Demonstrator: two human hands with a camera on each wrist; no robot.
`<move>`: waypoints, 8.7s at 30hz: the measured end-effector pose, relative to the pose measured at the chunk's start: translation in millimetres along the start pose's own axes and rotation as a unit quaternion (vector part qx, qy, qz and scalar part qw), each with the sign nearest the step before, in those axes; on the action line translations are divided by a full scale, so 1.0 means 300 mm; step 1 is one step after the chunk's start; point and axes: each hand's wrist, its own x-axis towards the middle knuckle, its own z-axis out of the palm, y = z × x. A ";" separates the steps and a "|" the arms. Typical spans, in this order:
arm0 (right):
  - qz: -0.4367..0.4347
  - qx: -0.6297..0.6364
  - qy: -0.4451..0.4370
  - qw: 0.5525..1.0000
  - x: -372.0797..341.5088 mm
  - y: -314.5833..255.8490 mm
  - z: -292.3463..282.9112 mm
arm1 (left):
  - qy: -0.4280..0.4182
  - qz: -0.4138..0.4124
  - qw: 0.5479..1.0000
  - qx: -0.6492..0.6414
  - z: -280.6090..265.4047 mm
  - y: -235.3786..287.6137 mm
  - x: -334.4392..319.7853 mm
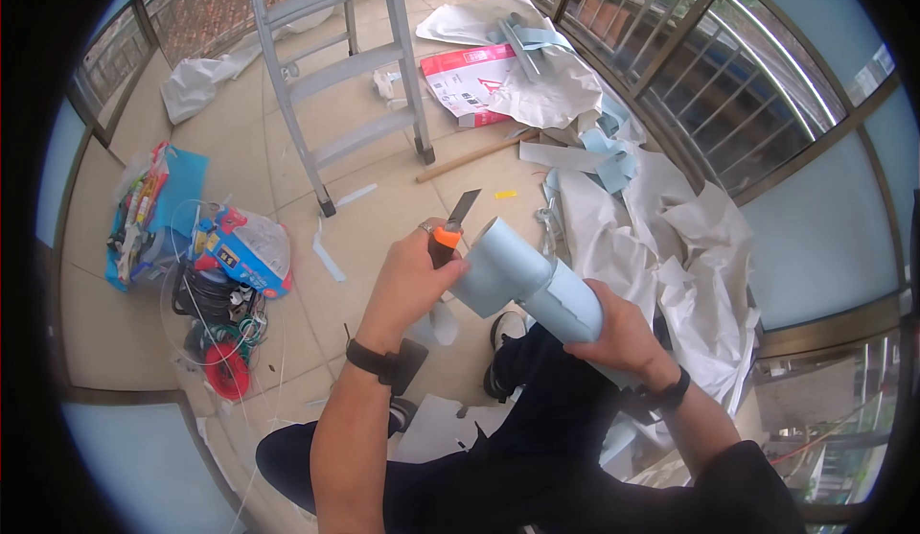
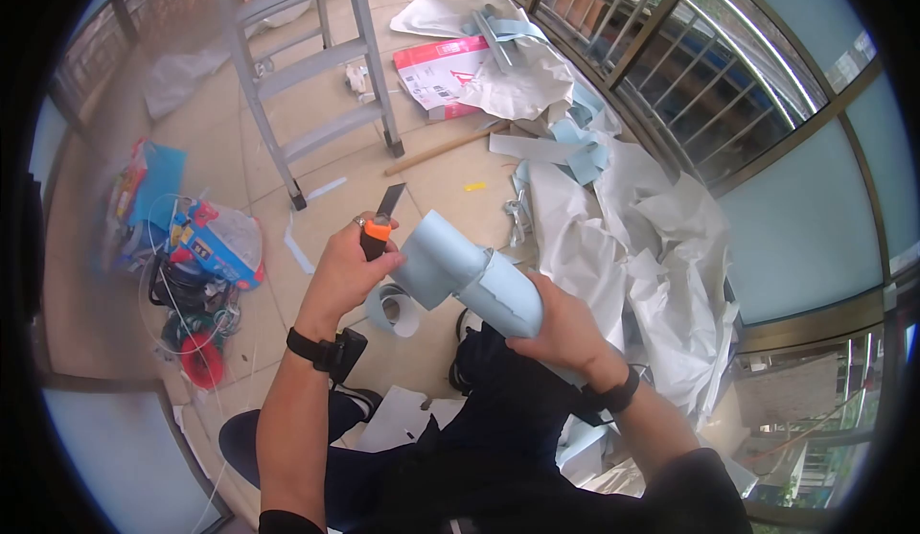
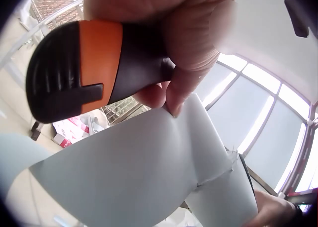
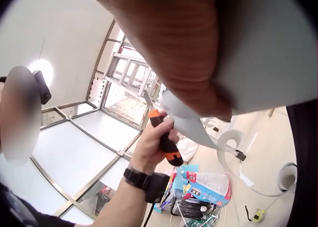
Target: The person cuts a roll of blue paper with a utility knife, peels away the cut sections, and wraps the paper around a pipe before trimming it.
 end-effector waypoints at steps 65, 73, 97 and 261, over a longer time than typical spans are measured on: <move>0.010 0.169 -0.133 0.977 0.036 0.118 -0.063 | -0.059 -0.070 0.915 0.392 0.264 -0.326 -0.599; -0.009 0.159 -0.163 0.974 0.071 0.063 -0.061 | 0.078 0.132 0.942 0.299 0.210 -0.002 -0.420; 0.015 0.209 -0.188 0.960 0.108 0.092 -0.048 | 0.046 0.030 0.950 0.307 0.225 -0.120 -0.511; -0.057 -0.156 0.193 0.967 -0.012 -0.039 0.147 | 0.047 0.101 0.931 0.346 0.284 0.086 -0.369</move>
